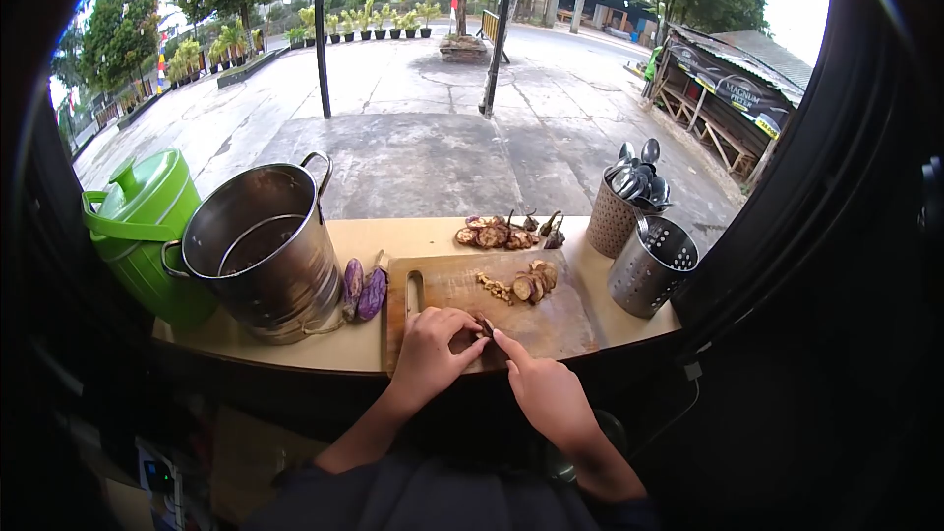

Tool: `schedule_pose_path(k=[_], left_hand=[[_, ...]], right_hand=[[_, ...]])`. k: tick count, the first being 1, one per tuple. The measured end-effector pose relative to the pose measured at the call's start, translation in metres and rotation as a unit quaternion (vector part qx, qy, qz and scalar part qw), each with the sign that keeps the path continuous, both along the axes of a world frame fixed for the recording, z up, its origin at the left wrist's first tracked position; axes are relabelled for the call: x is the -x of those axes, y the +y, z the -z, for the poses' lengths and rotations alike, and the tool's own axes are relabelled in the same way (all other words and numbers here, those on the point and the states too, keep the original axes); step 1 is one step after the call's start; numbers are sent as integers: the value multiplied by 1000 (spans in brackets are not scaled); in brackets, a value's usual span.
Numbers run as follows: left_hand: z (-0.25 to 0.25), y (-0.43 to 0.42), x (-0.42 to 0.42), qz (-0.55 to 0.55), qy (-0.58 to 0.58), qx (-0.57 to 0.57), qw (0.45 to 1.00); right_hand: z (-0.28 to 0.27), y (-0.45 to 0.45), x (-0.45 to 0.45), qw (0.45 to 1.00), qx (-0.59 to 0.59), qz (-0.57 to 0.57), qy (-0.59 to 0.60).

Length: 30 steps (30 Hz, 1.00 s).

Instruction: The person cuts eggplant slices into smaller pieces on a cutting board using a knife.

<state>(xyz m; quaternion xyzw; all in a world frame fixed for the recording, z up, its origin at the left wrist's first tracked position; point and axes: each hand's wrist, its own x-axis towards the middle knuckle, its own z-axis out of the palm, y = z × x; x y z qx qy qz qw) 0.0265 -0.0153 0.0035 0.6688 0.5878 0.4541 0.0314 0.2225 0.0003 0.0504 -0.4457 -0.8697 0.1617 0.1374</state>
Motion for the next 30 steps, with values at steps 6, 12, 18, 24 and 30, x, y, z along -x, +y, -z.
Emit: schedule_pose_path(k=[6, 12, 18, 24, 30], left_hand=[[-1, -2, 0, -17, -6, -7, 1000], [0, -2, 0, -18, 5, -15, 1000], [0, -3, 0, -22, 21, -19, 999], [-2, -3, 1, -14, 32, -19, 999], [3, 0, 3, 2, 22, -9, 1000]], right_hand=[[-5, -12, -8, 1000, -22, -17, -1], [-8, -17, -7, 1000, 12, -12, -4], [5, -17, 2, 999, -26, -9, -17], [1, -4, 9, 1000, 0, -24, 12], [6, 16, 22, 997, -31, -67, -9]])
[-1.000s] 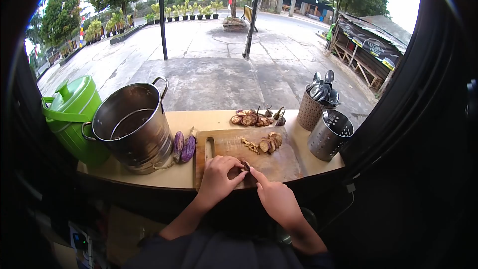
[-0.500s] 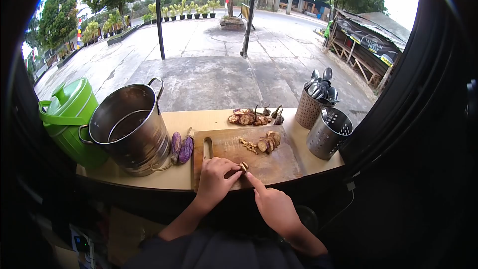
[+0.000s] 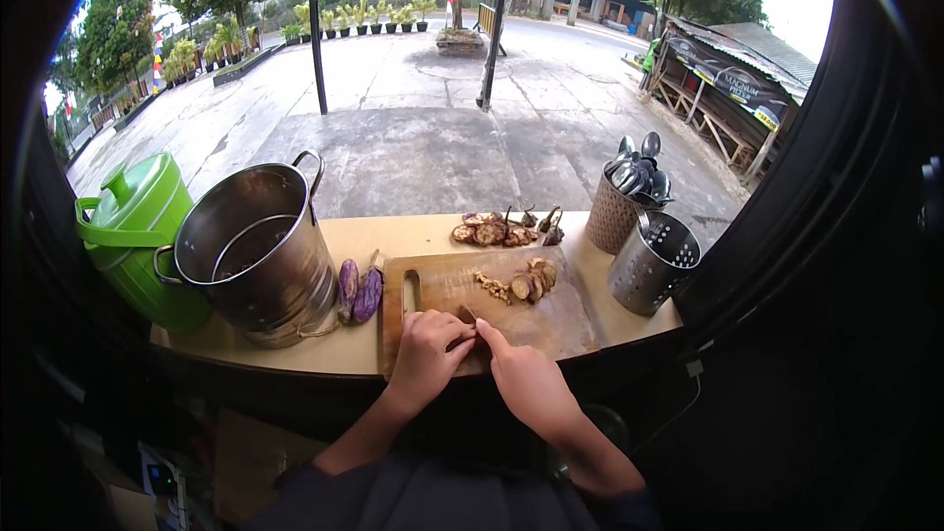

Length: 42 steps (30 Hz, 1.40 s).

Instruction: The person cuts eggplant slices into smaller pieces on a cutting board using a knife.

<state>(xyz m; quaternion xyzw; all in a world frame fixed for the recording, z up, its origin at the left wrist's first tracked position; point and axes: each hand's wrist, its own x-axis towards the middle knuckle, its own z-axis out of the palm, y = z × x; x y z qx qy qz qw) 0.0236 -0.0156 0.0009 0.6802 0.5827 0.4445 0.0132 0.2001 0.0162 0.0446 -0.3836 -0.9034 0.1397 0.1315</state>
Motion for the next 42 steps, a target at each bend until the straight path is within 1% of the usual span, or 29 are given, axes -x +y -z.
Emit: schedule_pose_path(k=[3, 6, 9, 11, 15, 17, 21, 23, 24, 25, 26, 27, 28, 33, 39, 41, 42], left_hand=[[-2, -1, -1, -8, 7, -3, 1000], [-2, -1, -2, -18, 2, -5, 1000], [-2, -1, -2, -16, -10, 6, 1000], [-3, -2, -3, -19, -57, 40, 997], [-7, 1, -6, -10, -93, 17, 996], [-11, -1, -4, -1, 21, 35, 999], [-10, 0, -4, 1, 33, 56, 998], [-8, 0, -6, -5, -28, 39, 999], [-4, 1, -5, -5, -29, 39, 999], [0, 2, -5, 1, -53, 46, 998], [3, 3, -4, 7, -77, 53, 996], [3, 2, -3, 7, -77, 53, 996], [3, 2, -2, 4, -66, 59, 996], [-1, 0, -4, -12, -55, 58, 997], [-1, 0, -5, 4, -56, 40, 998], [-2, -1, -6, -6, -108, 69, 992], [-3, -1, -6, -6, -107, 69, 992]], right_hand=[[4, 3, 1, 999, 29, 23, 27], [-7, -6, -5, 998, 48, 35, 11], [-6, -15, -15, 998, 35, 42, -6], [-5, -18, -17, 999, 24, 43, -14], [0, -20, -20, 998, -11, 42, -45], [-3, -21, -21, 998, -14, 40, -41], [-5, -19, -25, 998, -16, 34, -42], [-11, -17, -24, 998, 2, 43, -34], [-13, -16, -24, 998, 21, 53, -25], [-13, -15, -23, 998, 21, 53, -26], [-12, -14, -21, 996, 40, 77, -2], [-11, -12, -19, 993, 60, 101, 22], [-10, -10, -19, 993, 60, 101, 21], [-19, -6, -15, 992, 102, 50, 59], [-7, 0, -11, 991, 69, 79, 81], [-5, 1, -9, 991, 59, 88, 79], [-5, 1, -9, 991, 50, 97, 76]])
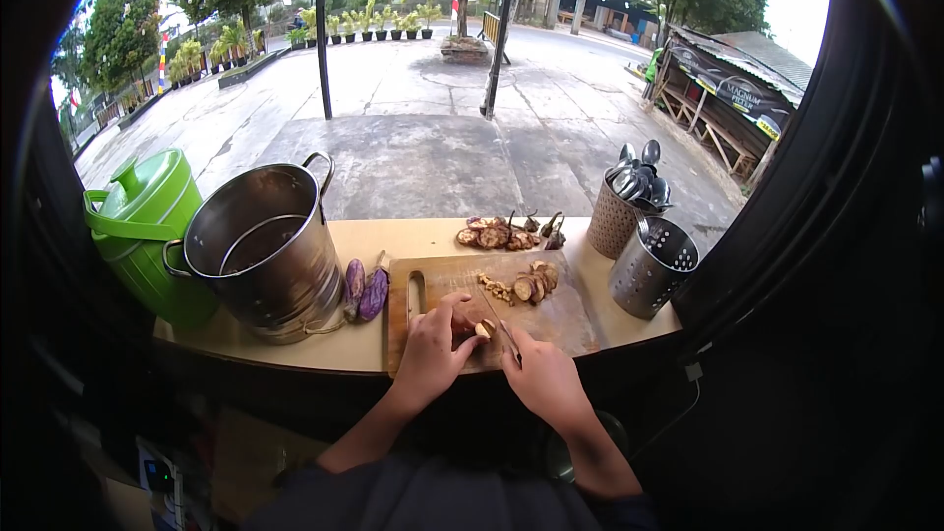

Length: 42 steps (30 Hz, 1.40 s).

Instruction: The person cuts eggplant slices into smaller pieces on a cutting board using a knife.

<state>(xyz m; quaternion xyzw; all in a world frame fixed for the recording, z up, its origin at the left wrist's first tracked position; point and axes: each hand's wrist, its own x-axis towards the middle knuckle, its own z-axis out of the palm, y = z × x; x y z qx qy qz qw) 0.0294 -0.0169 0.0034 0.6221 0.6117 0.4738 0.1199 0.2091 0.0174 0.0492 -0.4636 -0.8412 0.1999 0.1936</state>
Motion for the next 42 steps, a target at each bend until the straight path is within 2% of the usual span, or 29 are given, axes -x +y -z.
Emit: schedule_pose_path(k=[4, 6, 12, 16, 21, 25, 42], left_hand=[[4, 2, 1, -3, 34, -4, 999], [5, 2, 1, -4, 44, -8, 999], [0, 1, 0, -14, 85, -39, 995], [1, 1, 1, -18, 91, -34, 995], [0, 0, 1, -21, 87, -38, 995], [-1, -1, 2, -23, 95, -36, 995], [0, -1, 3, -30, 86, -70, 993]], right_hand=[[-5, -2, -2, 1000, 13, 13, 1], [-11, -4, -5, 999, 47, -19, 11], [2, 4, -8, 996, 23, -82, 12], [-9, 3, -3, 996, 66, -45, -27], [-11, -3, -4, 997, 70, 14, 13], [-16, -15, -13, 995, 83, -24, 44], [-9, -43, -21, 999, 0, -34, -42]])
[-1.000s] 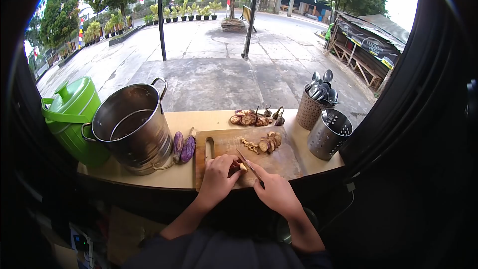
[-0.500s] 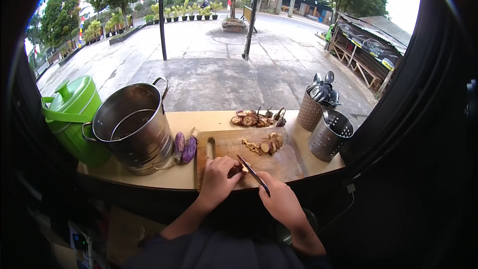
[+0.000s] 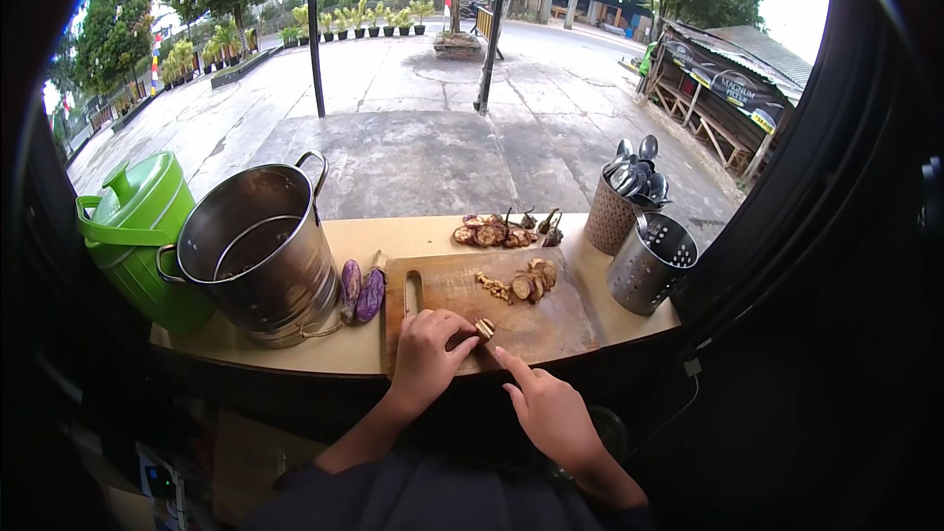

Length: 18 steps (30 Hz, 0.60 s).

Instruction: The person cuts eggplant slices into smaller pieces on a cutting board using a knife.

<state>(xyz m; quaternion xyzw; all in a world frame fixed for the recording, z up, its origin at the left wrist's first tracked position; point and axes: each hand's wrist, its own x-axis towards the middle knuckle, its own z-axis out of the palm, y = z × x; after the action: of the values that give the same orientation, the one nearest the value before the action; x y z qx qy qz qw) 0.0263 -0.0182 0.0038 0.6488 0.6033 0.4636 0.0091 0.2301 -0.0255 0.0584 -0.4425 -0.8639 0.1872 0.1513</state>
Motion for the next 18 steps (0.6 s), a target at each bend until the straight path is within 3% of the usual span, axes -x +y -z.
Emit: schedule_pose_path(k=[9, 18], left_hand=[[0, -1, 1, 3, 8, 17, 1000], [0, 0, 1, 21, 20, 6, 1000]], right_hand=[[13, 11, -1, 997, -54, -41, 44], [15, 26, 23, 1000, -13, -15, 16]])
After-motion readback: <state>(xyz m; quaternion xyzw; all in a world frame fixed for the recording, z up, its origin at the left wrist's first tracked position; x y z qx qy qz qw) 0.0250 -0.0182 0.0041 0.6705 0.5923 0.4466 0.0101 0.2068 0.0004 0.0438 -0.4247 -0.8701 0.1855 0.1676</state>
